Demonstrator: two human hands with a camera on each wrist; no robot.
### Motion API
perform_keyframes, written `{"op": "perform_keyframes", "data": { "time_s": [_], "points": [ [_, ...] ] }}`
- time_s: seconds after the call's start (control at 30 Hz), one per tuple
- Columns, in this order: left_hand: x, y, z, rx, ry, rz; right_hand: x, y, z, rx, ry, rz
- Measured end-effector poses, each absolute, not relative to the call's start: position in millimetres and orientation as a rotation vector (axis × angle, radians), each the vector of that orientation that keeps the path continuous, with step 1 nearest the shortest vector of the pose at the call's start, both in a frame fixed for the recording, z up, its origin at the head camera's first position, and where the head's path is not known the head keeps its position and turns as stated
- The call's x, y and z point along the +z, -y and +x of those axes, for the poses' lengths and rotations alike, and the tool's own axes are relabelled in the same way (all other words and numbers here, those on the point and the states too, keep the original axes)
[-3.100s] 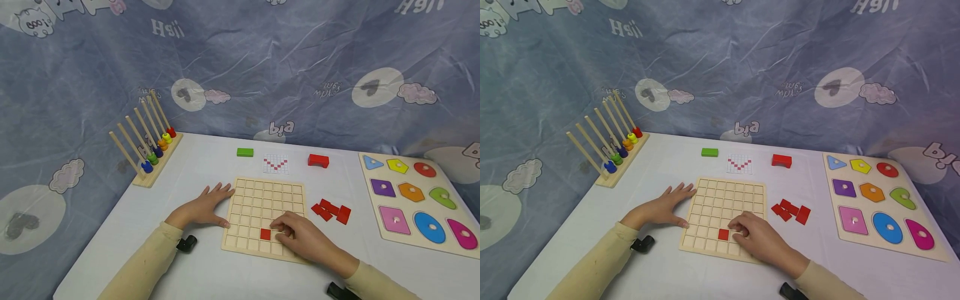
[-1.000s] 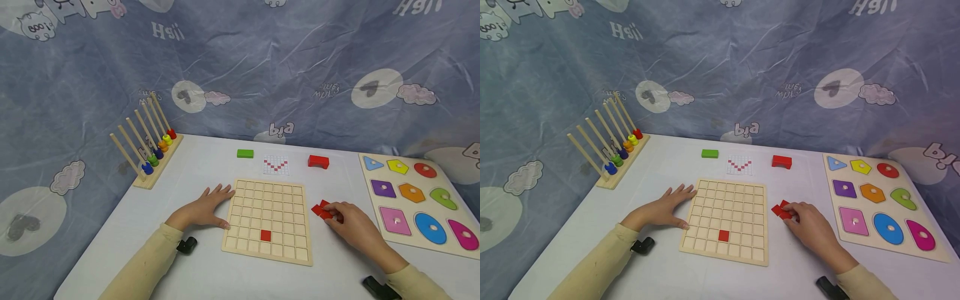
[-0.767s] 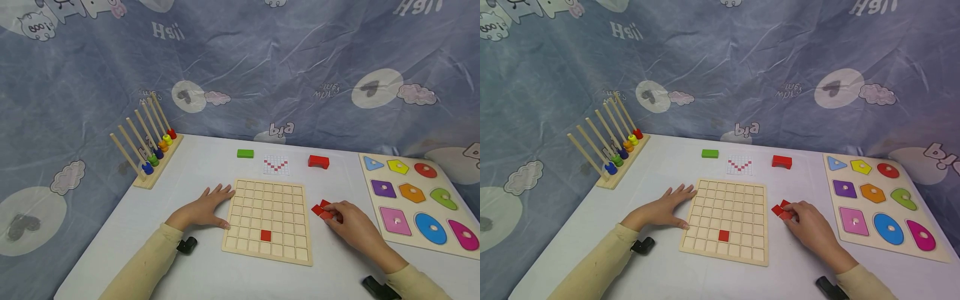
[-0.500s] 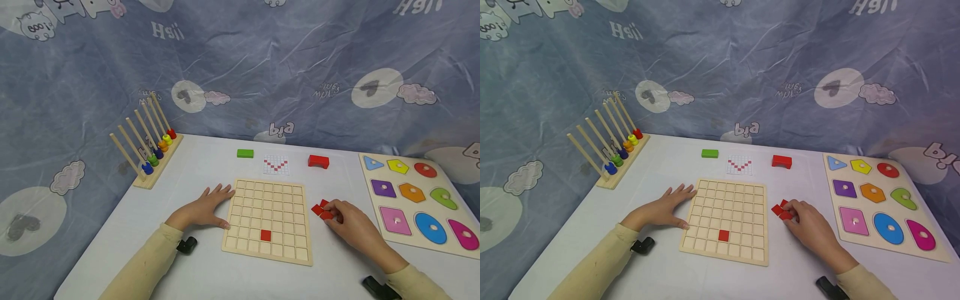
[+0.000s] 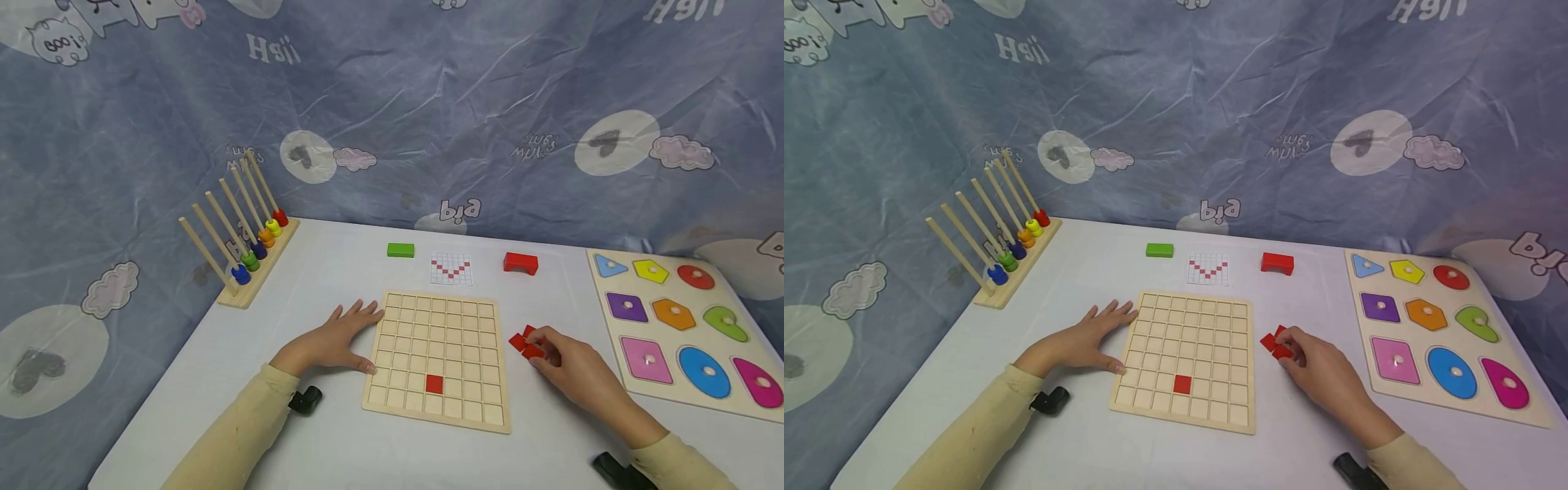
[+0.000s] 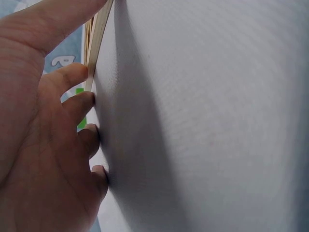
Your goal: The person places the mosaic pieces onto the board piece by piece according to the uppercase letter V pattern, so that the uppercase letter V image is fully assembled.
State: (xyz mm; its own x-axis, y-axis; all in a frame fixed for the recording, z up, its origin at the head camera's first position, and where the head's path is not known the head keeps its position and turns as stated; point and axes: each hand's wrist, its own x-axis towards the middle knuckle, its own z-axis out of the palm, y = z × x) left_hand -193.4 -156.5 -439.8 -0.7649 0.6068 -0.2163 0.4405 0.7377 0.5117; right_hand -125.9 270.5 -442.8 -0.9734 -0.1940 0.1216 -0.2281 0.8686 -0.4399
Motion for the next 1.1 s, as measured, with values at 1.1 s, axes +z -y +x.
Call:
{"op": "perform_keyframes", "data": {
  "time_s": [1.1],
  "points": [
    [-446,158,-196,0.597,-2.573,0.791,-432,-243,-124,0.998,2.833,0.486]
  ]
}}
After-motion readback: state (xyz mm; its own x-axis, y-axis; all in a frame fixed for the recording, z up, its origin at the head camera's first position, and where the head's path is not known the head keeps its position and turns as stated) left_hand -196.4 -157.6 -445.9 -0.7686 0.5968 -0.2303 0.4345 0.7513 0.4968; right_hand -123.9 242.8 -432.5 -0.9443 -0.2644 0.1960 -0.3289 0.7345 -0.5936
